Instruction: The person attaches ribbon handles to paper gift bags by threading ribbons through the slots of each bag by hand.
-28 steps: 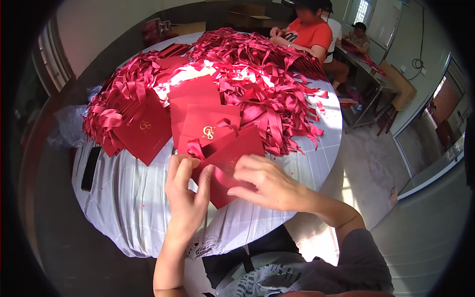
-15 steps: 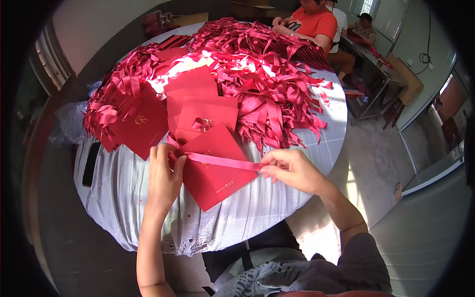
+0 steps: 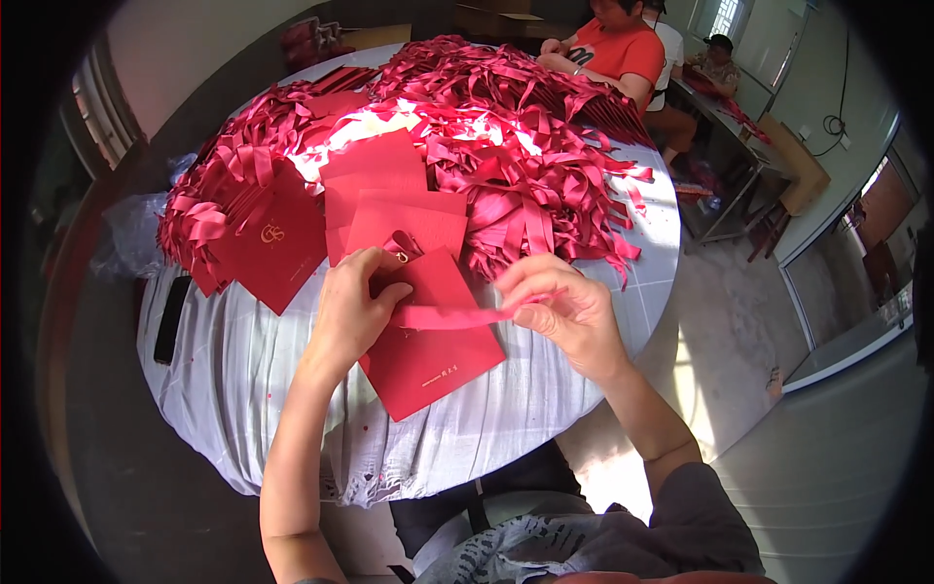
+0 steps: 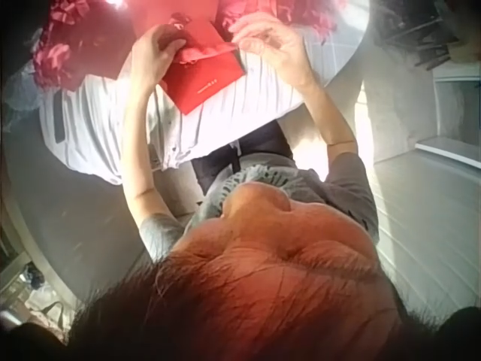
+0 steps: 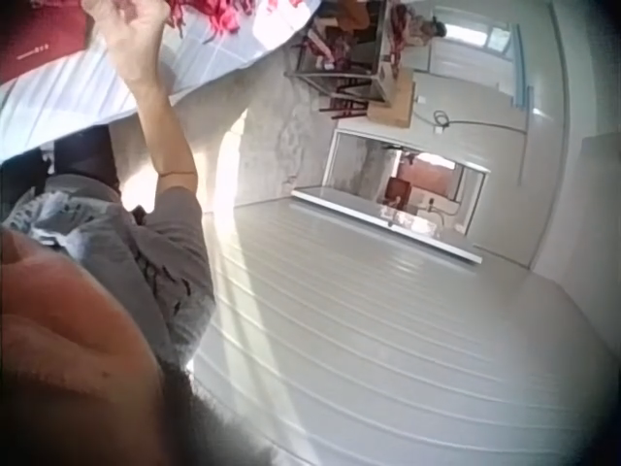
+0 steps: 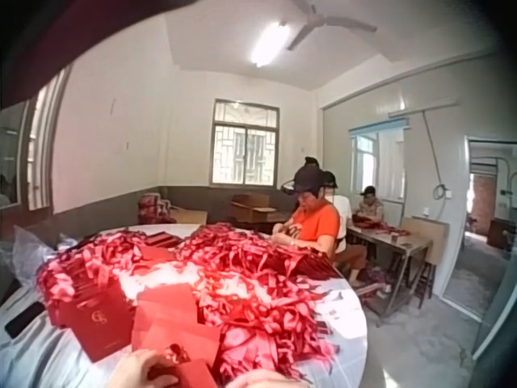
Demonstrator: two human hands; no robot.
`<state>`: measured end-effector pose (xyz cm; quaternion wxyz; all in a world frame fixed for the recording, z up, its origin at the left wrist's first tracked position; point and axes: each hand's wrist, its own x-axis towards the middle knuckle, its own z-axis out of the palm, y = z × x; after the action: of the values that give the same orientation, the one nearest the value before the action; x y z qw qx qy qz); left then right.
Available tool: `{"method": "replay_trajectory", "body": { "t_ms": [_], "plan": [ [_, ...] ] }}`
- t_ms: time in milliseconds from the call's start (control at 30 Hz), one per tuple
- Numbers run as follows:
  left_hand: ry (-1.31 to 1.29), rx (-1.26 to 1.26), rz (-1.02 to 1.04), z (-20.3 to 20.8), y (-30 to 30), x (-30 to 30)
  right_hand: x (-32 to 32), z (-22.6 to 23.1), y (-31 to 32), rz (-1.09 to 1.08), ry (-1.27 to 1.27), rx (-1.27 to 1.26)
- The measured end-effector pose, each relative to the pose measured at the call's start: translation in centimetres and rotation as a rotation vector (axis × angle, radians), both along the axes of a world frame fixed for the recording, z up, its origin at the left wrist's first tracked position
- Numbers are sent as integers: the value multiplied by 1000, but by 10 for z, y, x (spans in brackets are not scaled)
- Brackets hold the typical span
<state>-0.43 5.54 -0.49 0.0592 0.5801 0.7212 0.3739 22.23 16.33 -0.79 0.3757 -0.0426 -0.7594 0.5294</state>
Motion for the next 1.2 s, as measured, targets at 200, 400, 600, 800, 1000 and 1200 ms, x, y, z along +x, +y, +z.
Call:
{"method": "replay_trajectory", "body": {
  "t_ms": [200,400,600,800,1000,1200],
  "plan": [
    [-184,123,-129,29,-11,22,-12,13,-25,367,91,-547],
    [81,186,-102,45,-24,42,-22,15,-33,238,-204,-505],
    [131,197,-59,43,-27,50,-22,9,-37,145,-238,-420],
    [142,235,-57,46,-30,60,-22,8,-46,-29,-219,-341],
    [212,266,-37,45,-29,68,-21,5,-54,-161,-186,-315],
    [273,296,-45,42,-30,75,-27,-5,-59,-386,-85,-77]
  ]
}}
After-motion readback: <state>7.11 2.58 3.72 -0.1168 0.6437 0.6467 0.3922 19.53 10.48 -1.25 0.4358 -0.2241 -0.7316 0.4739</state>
